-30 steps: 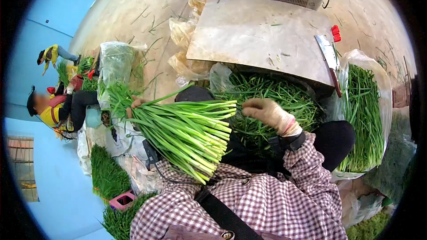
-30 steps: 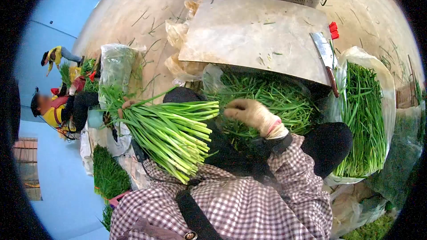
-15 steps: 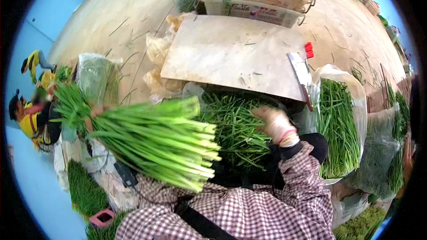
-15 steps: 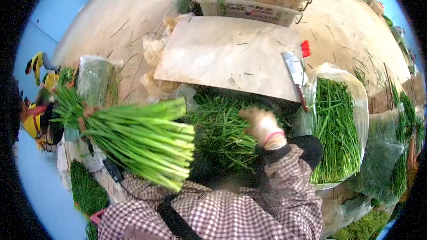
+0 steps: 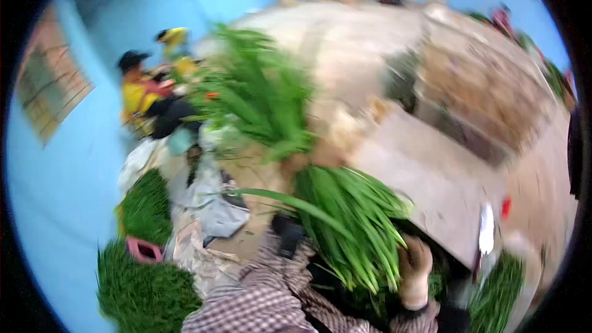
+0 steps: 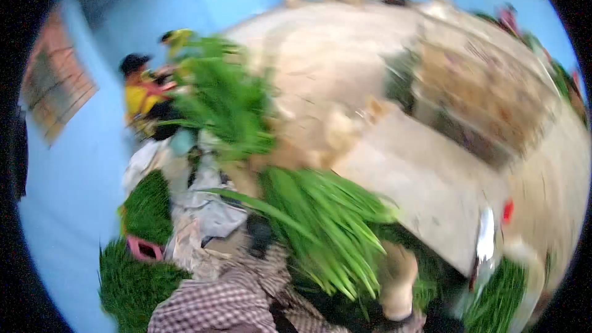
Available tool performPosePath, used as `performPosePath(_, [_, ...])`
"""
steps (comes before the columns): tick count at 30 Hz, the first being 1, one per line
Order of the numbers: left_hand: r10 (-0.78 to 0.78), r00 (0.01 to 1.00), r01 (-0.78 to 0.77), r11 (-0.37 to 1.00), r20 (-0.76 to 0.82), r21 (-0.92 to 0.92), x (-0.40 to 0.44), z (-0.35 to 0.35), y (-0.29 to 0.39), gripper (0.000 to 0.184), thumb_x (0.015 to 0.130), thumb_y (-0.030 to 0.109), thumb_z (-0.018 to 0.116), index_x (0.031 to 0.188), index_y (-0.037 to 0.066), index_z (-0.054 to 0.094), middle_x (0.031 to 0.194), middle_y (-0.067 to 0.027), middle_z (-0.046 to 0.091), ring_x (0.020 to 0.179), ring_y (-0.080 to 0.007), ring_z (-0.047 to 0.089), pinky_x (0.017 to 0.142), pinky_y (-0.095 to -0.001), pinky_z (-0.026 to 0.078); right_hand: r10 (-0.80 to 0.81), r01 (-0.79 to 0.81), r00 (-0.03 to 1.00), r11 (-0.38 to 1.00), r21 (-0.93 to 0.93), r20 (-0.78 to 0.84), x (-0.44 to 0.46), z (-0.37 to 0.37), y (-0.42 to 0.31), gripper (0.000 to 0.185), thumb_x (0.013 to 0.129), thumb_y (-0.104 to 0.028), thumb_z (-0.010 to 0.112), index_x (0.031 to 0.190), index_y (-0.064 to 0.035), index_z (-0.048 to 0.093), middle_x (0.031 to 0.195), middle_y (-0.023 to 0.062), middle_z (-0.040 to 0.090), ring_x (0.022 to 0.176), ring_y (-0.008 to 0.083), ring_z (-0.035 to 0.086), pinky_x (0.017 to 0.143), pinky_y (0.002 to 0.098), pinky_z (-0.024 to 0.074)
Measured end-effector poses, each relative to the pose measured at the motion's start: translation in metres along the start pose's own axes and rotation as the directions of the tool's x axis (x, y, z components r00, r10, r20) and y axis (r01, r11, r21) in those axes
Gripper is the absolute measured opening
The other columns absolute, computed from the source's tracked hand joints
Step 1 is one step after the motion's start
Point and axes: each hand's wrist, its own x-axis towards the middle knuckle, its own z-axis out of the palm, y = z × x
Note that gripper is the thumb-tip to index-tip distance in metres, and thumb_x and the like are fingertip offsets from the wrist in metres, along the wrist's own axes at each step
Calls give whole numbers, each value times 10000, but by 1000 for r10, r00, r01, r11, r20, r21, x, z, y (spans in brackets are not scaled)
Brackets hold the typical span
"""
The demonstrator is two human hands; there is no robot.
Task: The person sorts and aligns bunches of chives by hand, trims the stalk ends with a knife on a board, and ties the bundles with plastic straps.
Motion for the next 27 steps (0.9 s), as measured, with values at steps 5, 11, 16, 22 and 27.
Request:
performPosePath(5, [2,998,8,987,-63,163,-13,-14,-24,571,945,318,609,1423,61,430,1024,-29,555,999,-164,552,1006,-409,442,387,-521,850,516,680,358,-32,3,15,332,987,-91,540,1299,21,535,1177,102,622,1053,192,591,911,302,477])
performPosePath(11, [-17,997,37,963,-77,266,-17,-26,-45,553,964,318,583,1425,52,432,1096,-67,559,1024,-204,566,987,-436,460,303,-558,827,539,631,473,-57,-20,34,402,970,-66,534,1361,21,503,1282,121,600,1110,196,593,951,310,478])
performPosePath(16, [-36,995,62,948,-90,313,-20,-37,-39,539,980,319,561,1427,45,434,1155,-98,562,1046,-238,578,971,-458,476,574,-665,734,503,552,363,-80,-24,71,425,963,-124,552,1365,4,506,1235,148,621,1055,232,619,876,345,530])
performPosePath(22, [-49,993,82,933,-104,351,-16,-45,-38,524,998,319,535,1429,36,437,1227,-136,566,1071,-278,592,952,-485,494,238,-405,914,544,735,327,-60,-55,9,703,941,-263,634,1503,-17,292,1490,163,391,1331,276,415,1071,416,381])
performPosePath(27, [-13,1000,22,896,-24,444,-1,-50,-59,513,1014,319,513,1430,29,439,1286,-168,569,1092,-311,604,936,-507,510,190,-254,963,876,410,190,-46,-14,-15,456,938,54,557,1385,16,477,1356,154,546,1227,246,521,1034,353,413])
